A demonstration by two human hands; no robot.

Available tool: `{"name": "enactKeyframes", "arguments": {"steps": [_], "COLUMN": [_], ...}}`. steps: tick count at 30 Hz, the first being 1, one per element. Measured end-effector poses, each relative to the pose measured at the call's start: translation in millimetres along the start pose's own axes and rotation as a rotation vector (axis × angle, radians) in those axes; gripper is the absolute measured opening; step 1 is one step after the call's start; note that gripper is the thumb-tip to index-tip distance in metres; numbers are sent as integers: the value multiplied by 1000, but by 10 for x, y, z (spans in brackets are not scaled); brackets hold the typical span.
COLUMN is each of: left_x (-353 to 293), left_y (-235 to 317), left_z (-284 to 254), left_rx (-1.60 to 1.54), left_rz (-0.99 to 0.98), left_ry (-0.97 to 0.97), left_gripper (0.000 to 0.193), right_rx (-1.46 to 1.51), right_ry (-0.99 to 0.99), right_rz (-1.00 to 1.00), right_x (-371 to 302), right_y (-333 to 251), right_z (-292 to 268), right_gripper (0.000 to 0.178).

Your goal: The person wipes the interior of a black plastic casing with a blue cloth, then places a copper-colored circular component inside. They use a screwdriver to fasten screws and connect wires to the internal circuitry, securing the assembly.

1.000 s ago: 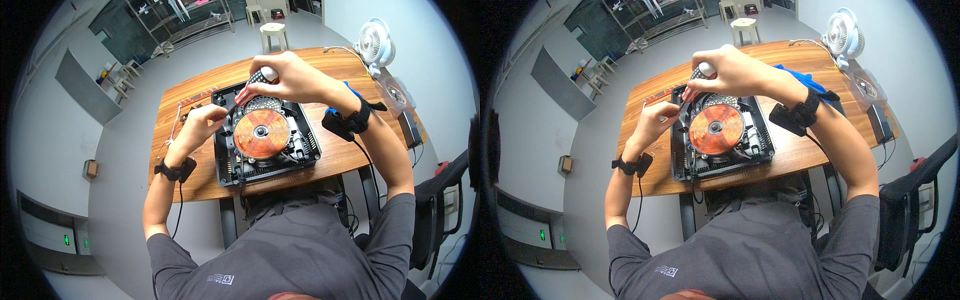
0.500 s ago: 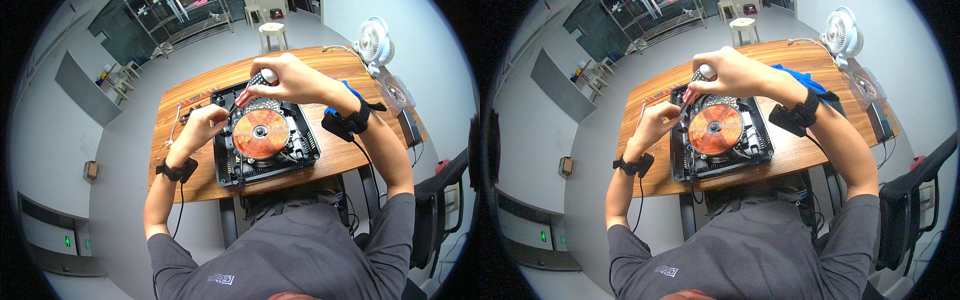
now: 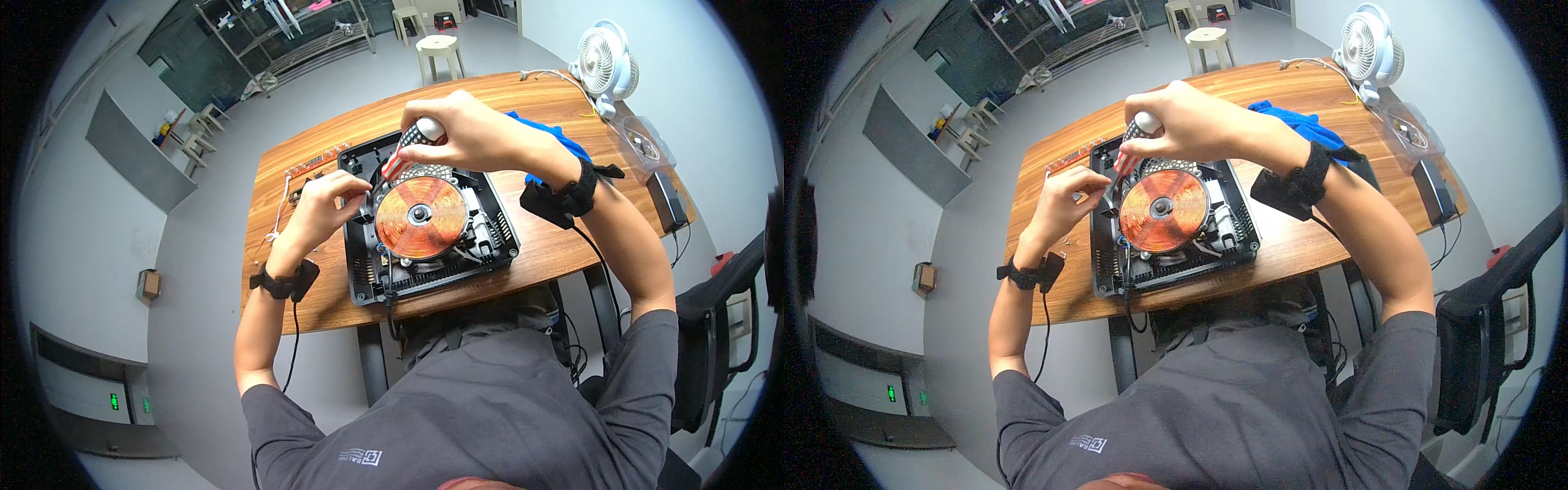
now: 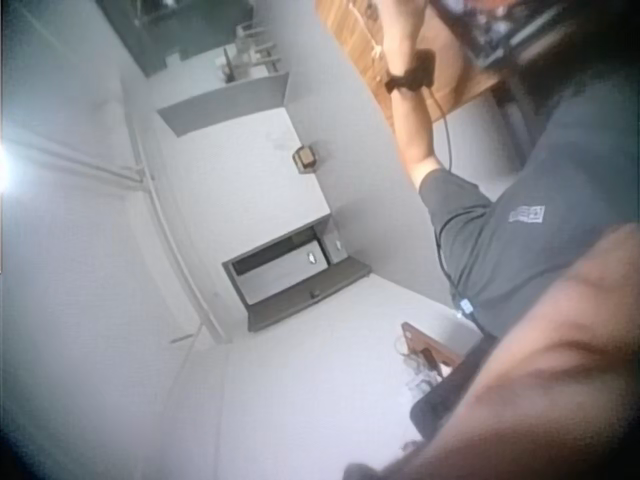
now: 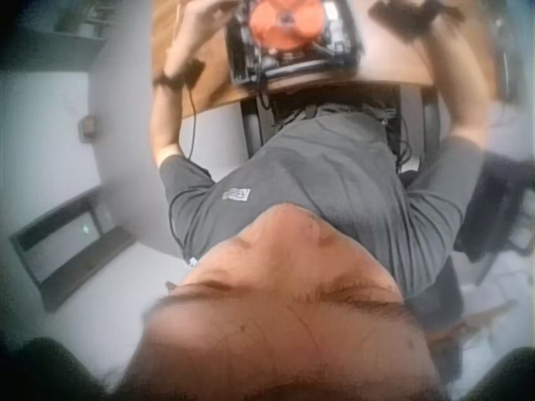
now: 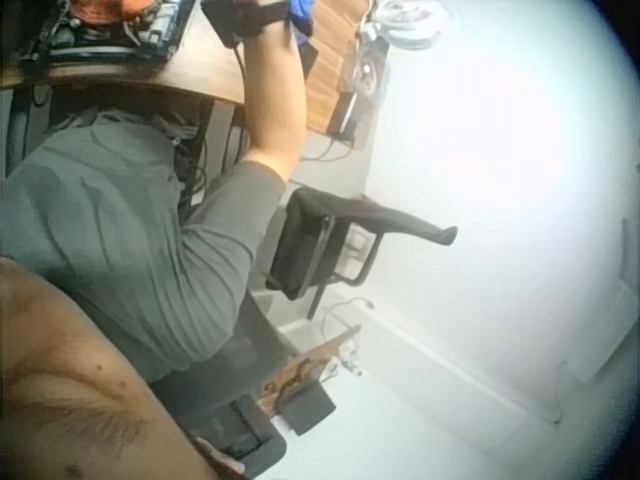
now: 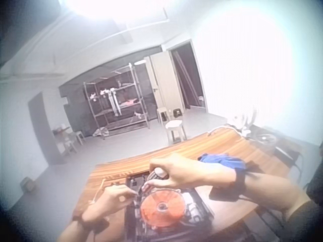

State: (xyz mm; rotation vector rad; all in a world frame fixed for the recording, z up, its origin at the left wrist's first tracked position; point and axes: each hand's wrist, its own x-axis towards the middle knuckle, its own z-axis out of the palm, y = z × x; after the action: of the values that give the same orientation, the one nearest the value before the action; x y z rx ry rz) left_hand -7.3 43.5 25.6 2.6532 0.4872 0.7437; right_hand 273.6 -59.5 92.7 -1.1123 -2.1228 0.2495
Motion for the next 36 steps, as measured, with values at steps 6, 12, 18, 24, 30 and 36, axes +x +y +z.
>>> {"name": "enactKeyframes", "arguments": {"steps": [6, 12, 18, 24, 30, 36], "left_x": [-13, -23, -6, -58, -37, -28], "left_y": [-72, -35, -27, -67, -60, -52], "left_z": [9, 4, -3, 45, 81, 87], "left_rx": [-7, -14, 0, -93, -176, -106], "left_rz": [-33, -33, -27, -124, -196, -114], "left_ry": [25, 32, 21, 15, 13, 55], "left_gripper": [20, 19, 19, 19, 21, 20], "right_rx": [0, -31, -47, -7, 34, 20], "right_ry": [78, 102, 105, 101, 115, 109], "right_rz": [4, -14, -8, 9, 37, 13], "right_x": [-26, -28, -25, -46, -71, -61], "right_y": [0, -3, 17, 52, 84, 80], "right_z": [-26, -32, -28, -13, -21, -34], "right_gripper": [36, 36, 34, 35, 36, 36]}}
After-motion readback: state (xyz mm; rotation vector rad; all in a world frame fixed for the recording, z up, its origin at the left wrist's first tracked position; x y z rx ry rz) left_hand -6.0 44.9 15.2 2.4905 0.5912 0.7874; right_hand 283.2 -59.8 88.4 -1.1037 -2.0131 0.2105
